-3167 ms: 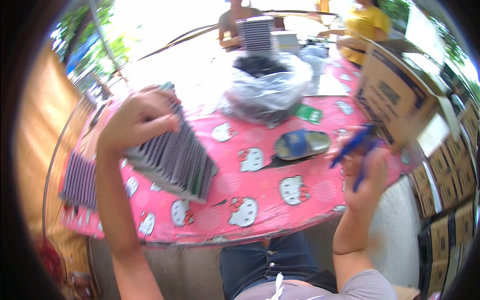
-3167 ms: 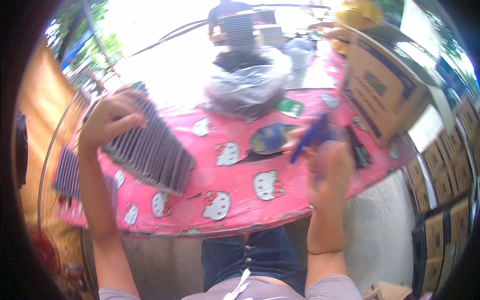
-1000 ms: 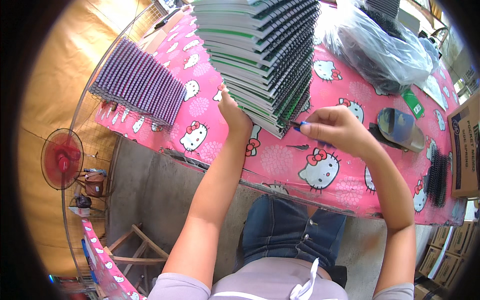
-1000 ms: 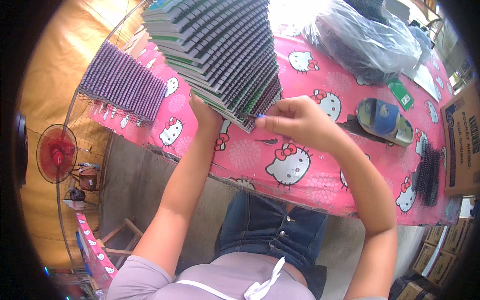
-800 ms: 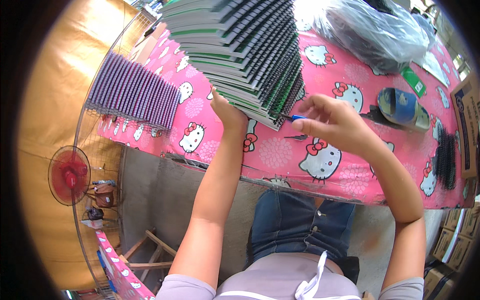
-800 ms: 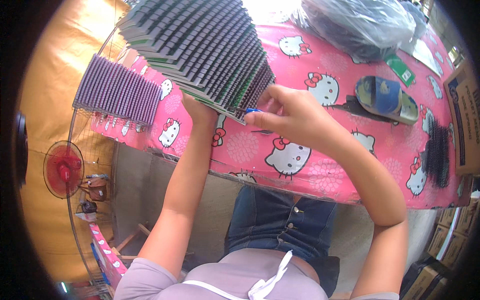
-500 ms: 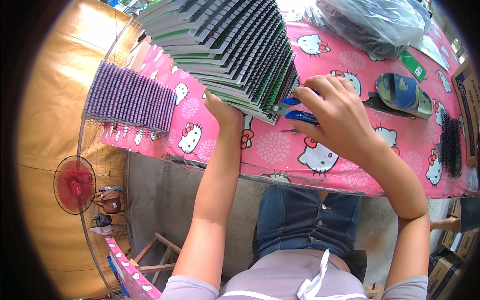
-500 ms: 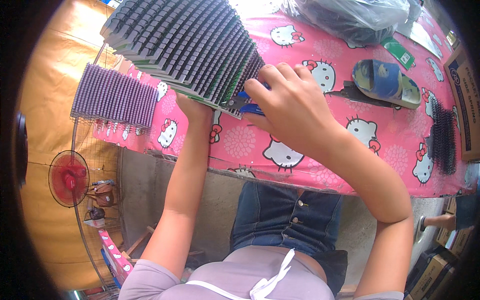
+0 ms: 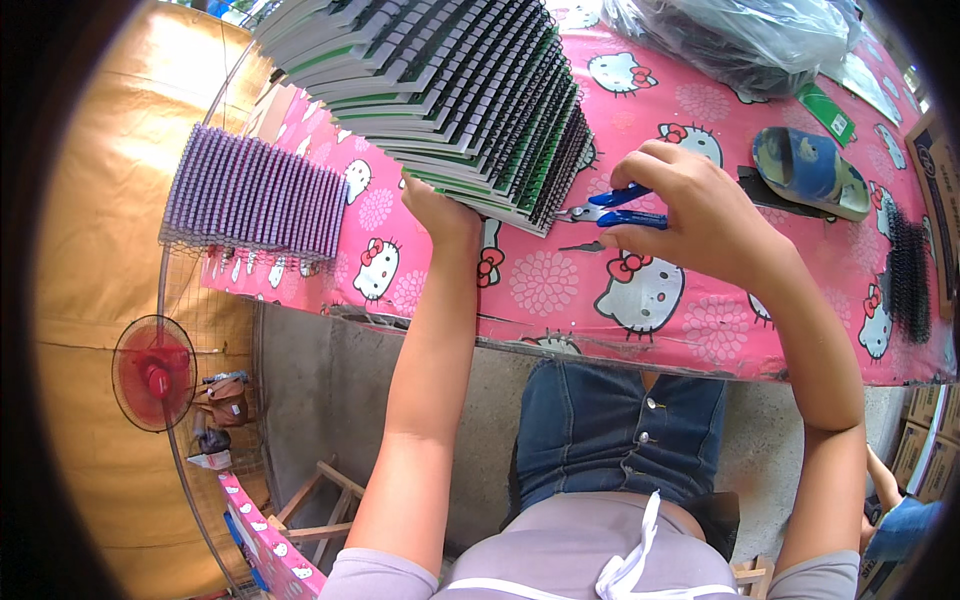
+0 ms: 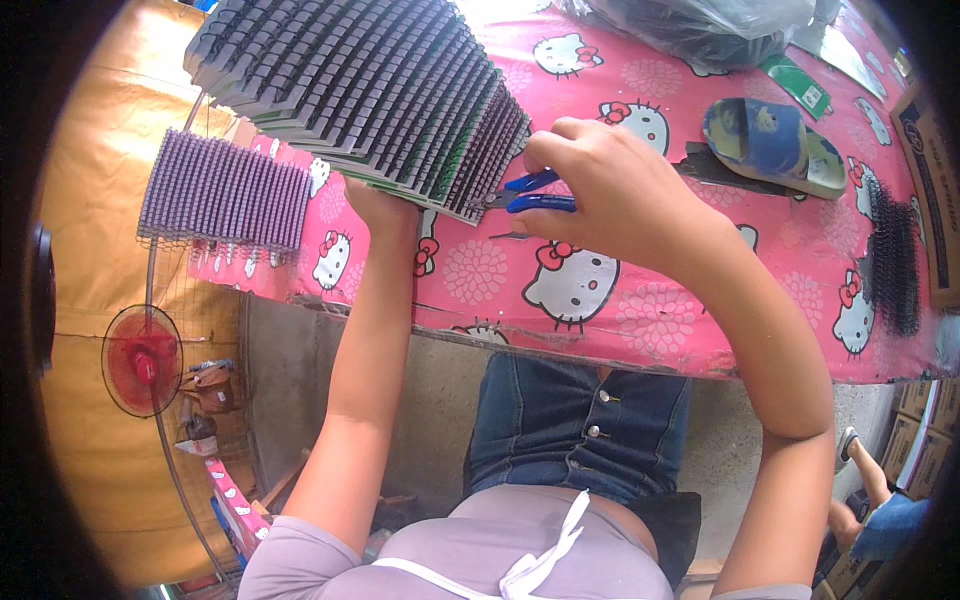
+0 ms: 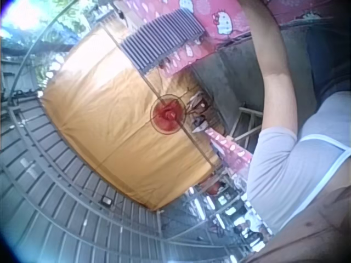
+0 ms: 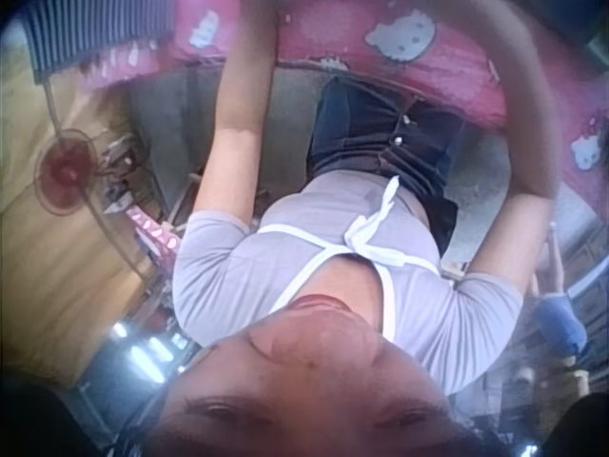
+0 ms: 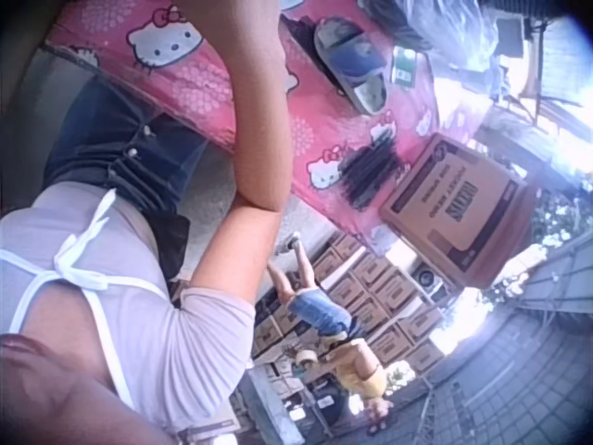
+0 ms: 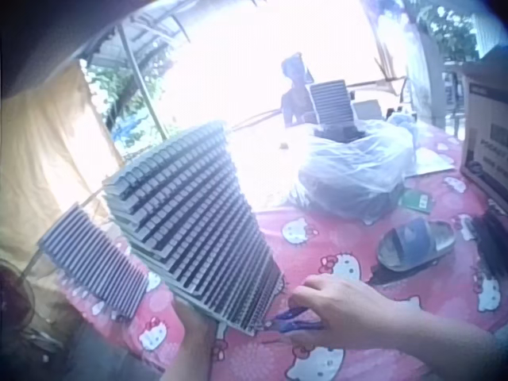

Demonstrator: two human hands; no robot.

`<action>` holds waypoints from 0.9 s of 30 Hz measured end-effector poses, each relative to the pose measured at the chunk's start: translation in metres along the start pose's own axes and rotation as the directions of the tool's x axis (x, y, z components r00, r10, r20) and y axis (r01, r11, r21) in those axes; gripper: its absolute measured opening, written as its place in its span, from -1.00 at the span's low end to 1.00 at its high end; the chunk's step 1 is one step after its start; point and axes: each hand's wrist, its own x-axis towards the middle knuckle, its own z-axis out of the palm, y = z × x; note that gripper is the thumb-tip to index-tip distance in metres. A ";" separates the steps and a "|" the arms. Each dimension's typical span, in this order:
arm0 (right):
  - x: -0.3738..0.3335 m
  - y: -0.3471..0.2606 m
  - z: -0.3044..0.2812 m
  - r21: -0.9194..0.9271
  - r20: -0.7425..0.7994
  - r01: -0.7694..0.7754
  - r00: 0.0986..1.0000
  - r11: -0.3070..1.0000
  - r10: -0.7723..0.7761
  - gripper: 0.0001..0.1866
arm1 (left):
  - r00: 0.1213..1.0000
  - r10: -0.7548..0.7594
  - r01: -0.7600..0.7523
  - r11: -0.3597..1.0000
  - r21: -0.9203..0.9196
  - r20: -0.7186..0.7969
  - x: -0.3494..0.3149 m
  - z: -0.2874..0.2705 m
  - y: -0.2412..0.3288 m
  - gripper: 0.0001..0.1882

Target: The person assembles spiral notebooks by inserting black plastic spirals into a stack of pre-punched paper and covers using their hands and a pair of pliers to secure the ends.

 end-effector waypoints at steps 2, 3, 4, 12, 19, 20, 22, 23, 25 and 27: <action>-0.003 0.003 0.003 -0.112 -0.080 0.076 0.993 0.991 -0.085 -0.60 | 1.000 0.006 -0.006 0.999 0.033 0.000 -0.001 0.001 -0.001 -0.67; -0.001 0.003 0.006 -0.126 -0.120 0.113 0.984 0.986 -0.128 -0.60 | 1.000 0.023 -0.023 0.998 0.064 0.010 0.000 0.000 -0.002 -0.68; -0.001 0.003 0.010 -0.142 -0.160 0.148 0.972 0.979 -0.170 -0.60 | 0.999 0.038 -0.039 0.995 0.095 0.020 0.000 -0.002 -0.003 -0.68; 0.006 0.000 0.015 0.279 0.023 -0.082 0.997 0.957 0.079 -0.69 | 0.963 0.234 -0.269 0.869 0.415 0.136 0.004 -0.012 -0.007 -0.73; 0.020 0.006 0.013 0.565 0.539 -0.677 0.736 0.472 0.409 -0.60 | 0.996 0.065 -0.056 0.989 0.136 -0.067 -0.013 0.022 0.009 -0.69; 0.019 0.006 0.019 0.518 0.421 -0.561 0.825 0.646 0.378 -0.60 | 0.999 0.009 -0.008 1.000 0.011 -0.042 -0.009 0.017 0.006 -0.66; 0.013 -0.005 0.016 0.347 0.210 -0.321 0.942 0.881 0.261 -0.65 | 0.997 0.075 -0.077 0.991 0.107 0.020 -0.003 0.008 0.002 -0.66; 0.009 -0.004 0.018 0.238 0.088 -0.184 0.982 0.954 0.168 -0.63 | 0.993 0.106 -0.113 0.982 0.153 0.052 -0.002 0.004 0.002 -0.65; -0.001 0.003 0.021 -0.038 -0.121 0.065 0.990 0.997 -0.069 -0.59 | 1.000 0.030 -0.030 0.998 0.050 0.001 -0.001 0.002 0.002 -0.66; -0.003 0.007 0.024 -0.140 -0.164 0.093 0.980 0.986 -0.116 -0.58 | 0.999 0.039 -0.039 0.997 0.064 0.000 -0.004 0.006 0.003 -0.66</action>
